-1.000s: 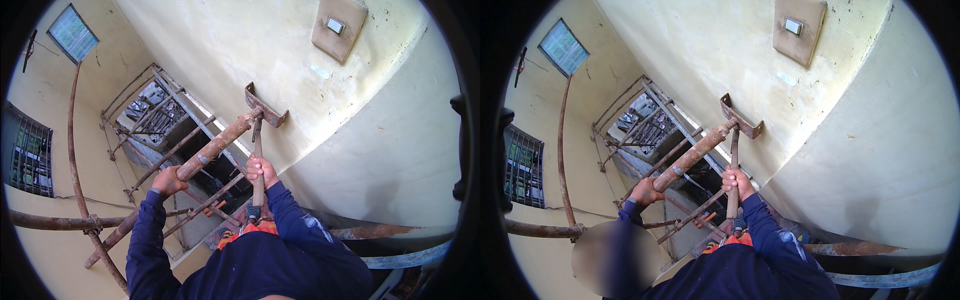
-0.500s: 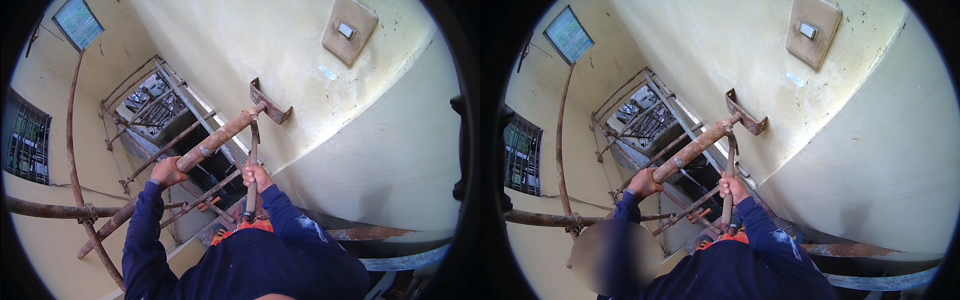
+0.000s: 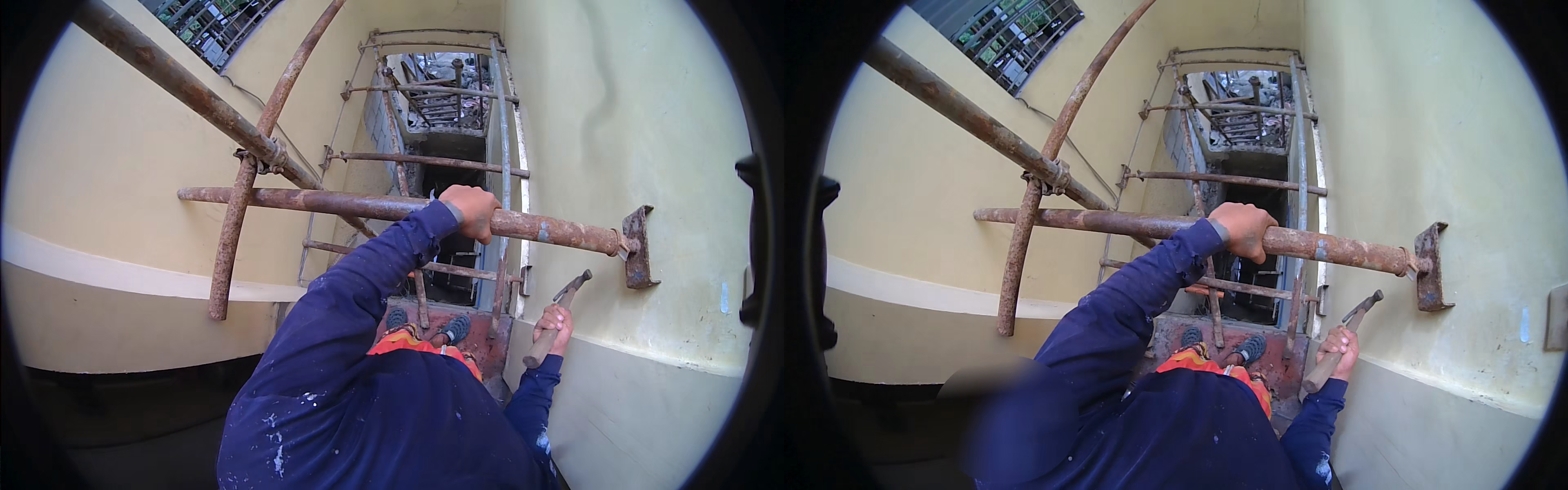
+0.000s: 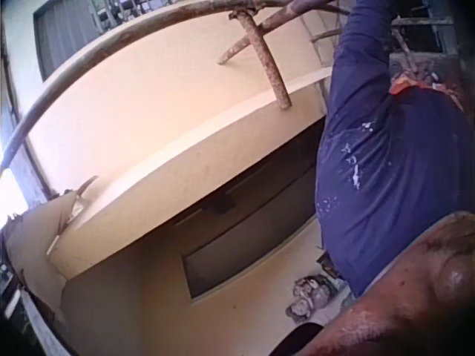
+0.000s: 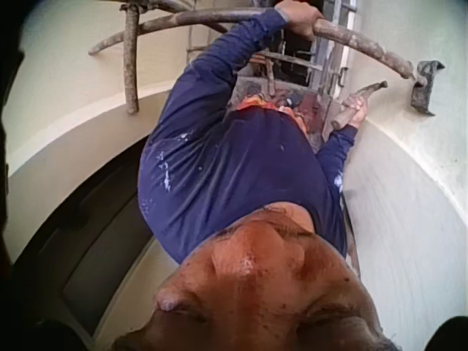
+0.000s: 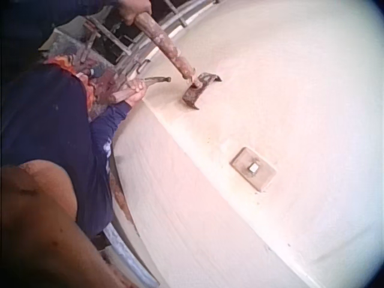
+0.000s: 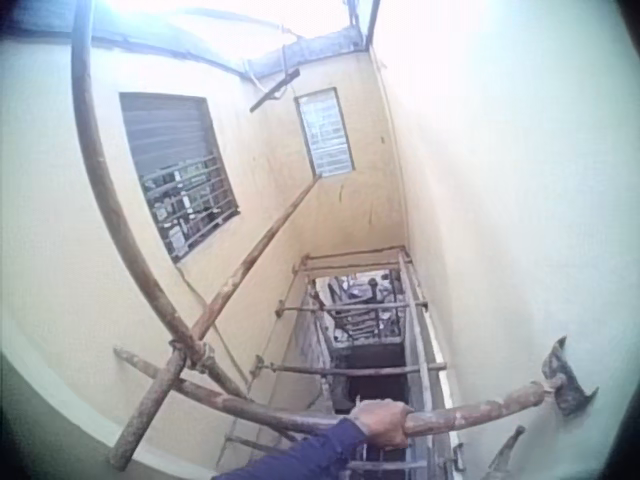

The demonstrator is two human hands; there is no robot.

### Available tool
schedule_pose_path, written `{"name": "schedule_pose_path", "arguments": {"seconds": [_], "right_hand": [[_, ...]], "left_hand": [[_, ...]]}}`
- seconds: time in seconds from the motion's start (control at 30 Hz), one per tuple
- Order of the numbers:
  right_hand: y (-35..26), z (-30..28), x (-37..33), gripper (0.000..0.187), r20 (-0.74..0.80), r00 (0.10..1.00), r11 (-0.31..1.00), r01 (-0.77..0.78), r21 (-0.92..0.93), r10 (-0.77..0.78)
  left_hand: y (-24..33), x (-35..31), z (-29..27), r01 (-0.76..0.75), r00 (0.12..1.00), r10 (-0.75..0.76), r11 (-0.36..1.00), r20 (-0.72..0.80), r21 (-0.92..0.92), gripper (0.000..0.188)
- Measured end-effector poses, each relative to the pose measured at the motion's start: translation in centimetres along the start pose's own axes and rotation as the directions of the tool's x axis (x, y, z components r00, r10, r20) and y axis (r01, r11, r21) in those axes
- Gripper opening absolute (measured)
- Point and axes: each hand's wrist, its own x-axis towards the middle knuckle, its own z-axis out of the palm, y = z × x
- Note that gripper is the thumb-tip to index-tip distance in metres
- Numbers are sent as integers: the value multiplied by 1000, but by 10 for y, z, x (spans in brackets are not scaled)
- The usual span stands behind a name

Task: The person assembles a metal scaffolding frame by lifting and positioning a long pole, then securing it to a wall bracket using a hammer and a locking mechanism. The worker repeatedly adjusts the pole and tightens the bracket to stabilize the structure.

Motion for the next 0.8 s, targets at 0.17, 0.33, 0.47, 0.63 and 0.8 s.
{"name": "schedule_pose_path", "arguments": {"seconds": [0.17, 0.33, 0.47, 0.63, 0.8], "right_hand": [[-10, 65, -6, 7, 302, 950, 984, 125, -124, -82], [-22, 35, -12, 7, 165, 981, 974, 136, -183, -106], [-28, 12, -5, 8, -26, 1000, 999, 13, -36, -14], [9, 46, -9, 8, 182, 977, 949, 155, -274, -107], [-18, 32, 0, 9, 32, 999, 998, 30, 50, -31]], "left_hand": [[-3, 1, 3, 6, 1000, -6, 1000, -4, 21, 57], [-2, 3, 6, -9, 1000, 10, 999, -18, 34, 51], [-2, 1, 8, -28, 999, 28, 1000, -19, 14, 54], [-8, 0, 6, 2, 1000, -2, 1000, -3, 4, 55], [-3, -4, 1, -33, 999, 33, 999, -30, 2, 53]]}}
